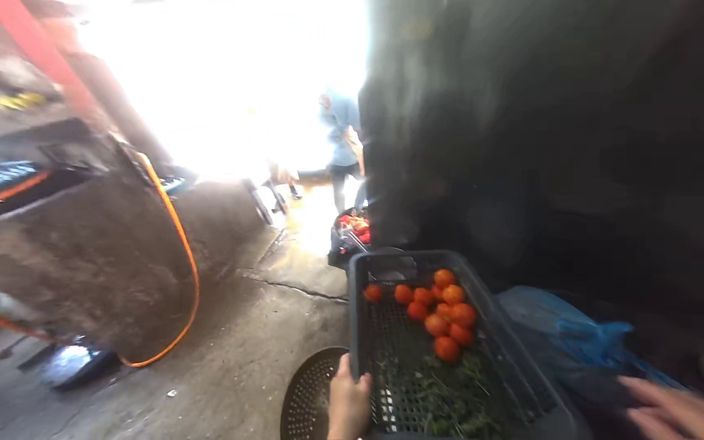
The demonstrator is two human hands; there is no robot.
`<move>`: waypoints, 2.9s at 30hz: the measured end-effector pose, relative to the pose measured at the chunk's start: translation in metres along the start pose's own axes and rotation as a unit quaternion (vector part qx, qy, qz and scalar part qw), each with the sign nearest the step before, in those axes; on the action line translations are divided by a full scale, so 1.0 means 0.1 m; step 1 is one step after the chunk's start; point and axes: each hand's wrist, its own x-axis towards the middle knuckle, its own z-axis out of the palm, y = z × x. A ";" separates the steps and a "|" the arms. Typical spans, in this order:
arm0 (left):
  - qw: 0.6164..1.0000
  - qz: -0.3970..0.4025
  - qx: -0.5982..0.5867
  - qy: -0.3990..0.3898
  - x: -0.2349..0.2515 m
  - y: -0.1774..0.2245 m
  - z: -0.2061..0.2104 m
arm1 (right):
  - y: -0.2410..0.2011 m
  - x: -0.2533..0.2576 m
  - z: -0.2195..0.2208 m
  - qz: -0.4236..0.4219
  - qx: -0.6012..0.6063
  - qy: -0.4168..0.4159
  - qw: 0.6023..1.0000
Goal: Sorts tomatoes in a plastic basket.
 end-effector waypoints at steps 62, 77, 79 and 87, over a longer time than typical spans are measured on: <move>1.000 -0.028 -0.002 0.007 0.03 -0.13 0.07 | -1.36 2.08 2.12 -0.185 -0.159 -0.435 0.867; 1.000 -0.011 0.000 0.017 0.06 -0.17 0.07 | -0.71 1.55 1.80 -0.236 -0.081 -0.520 0.817; 1.000 -0.010 0.003 0.015 0.06 -0.15 0.07 | -0.58 1.66 1.64 -0.163 -0.086 -0.463 0.867; 1.000 -0.008 0.012 0.010 0.03 -0.13 0.07 | -0.52 1.87 2.04 0.145 -0.239 -0.364 0.889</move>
